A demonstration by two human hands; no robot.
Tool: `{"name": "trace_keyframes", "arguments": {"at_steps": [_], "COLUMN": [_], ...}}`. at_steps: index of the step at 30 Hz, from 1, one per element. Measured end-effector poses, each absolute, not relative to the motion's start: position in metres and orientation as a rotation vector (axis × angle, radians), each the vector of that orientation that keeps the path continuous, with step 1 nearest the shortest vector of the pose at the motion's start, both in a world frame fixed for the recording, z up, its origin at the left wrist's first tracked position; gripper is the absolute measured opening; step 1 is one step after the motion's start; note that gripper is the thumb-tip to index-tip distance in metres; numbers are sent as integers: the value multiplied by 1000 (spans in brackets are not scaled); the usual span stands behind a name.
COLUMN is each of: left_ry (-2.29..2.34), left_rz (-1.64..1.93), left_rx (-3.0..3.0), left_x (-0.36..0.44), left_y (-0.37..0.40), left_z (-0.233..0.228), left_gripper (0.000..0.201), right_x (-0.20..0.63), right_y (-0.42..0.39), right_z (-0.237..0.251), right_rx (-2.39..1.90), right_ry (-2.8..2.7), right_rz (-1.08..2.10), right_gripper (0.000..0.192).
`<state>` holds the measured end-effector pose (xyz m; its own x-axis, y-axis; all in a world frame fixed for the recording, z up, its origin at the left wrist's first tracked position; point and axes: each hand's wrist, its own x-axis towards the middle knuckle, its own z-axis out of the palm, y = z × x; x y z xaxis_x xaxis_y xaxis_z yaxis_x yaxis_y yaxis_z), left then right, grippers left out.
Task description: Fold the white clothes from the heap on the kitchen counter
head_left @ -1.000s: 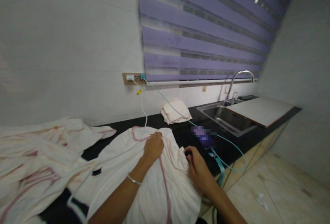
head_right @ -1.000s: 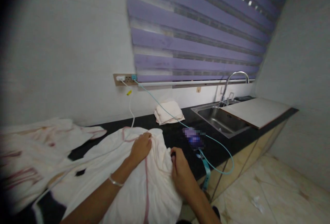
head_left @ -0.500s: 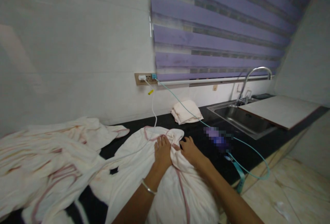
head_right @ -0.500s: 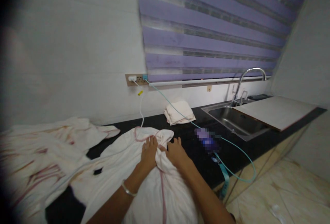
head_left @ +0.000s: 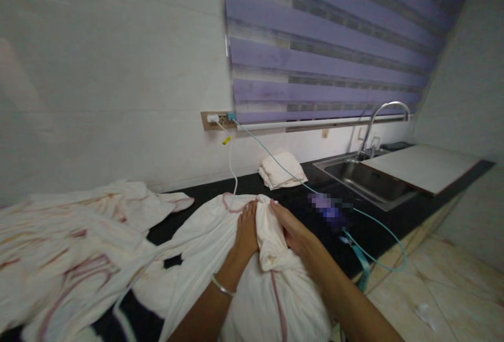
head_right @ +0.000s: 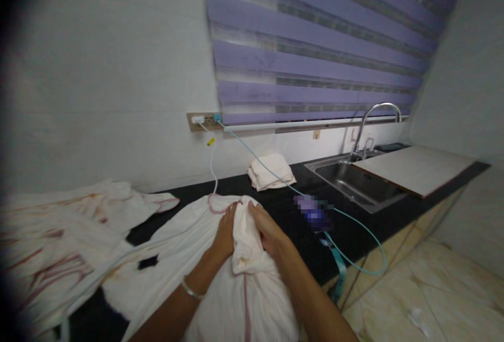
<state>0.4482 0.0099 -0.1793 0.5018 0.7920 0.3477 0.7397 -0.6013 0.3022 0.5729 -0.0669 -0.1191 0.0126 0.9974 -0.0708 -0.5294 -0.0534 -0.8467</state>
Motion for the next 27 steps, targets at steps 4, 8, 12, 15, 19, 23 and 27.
{"name": "trace_keyframes", "arguments": {"at_steps": [4,8,12,15,19,23,27], "left_ry": [1364,1385,1439,1505,1545,1543,1507], "left_rz": [698,640,568,553,628,667,695], "left_rx": [2648,2724,2773,2746,2681,2652,2606], "left_x": [448,446,446,448,451,452,452], "left_y": [13,11,9,8,7,6,7], "left_z": [-174,-165,-162,-164,-169,-170,-165], "left_gripper": [66,62,57,57,63,65,69], "right_x": [567,569,577,592,625,654,665], "right_y": [-73,-74,-78,-82,-86,-84,-82], "right_z": [-115,-120,-126,-122,-110,-99,-98], "right_rx": [-696,-709,-807,-892,-985,-1127,-1283], "right_ry": [-486,-329,-379,-514,-605,-693,-791], "right_rz": [1592,1485,1372,1270,1062,894,764], "right_gripper": [56,55,46,34,40,35,31]}}
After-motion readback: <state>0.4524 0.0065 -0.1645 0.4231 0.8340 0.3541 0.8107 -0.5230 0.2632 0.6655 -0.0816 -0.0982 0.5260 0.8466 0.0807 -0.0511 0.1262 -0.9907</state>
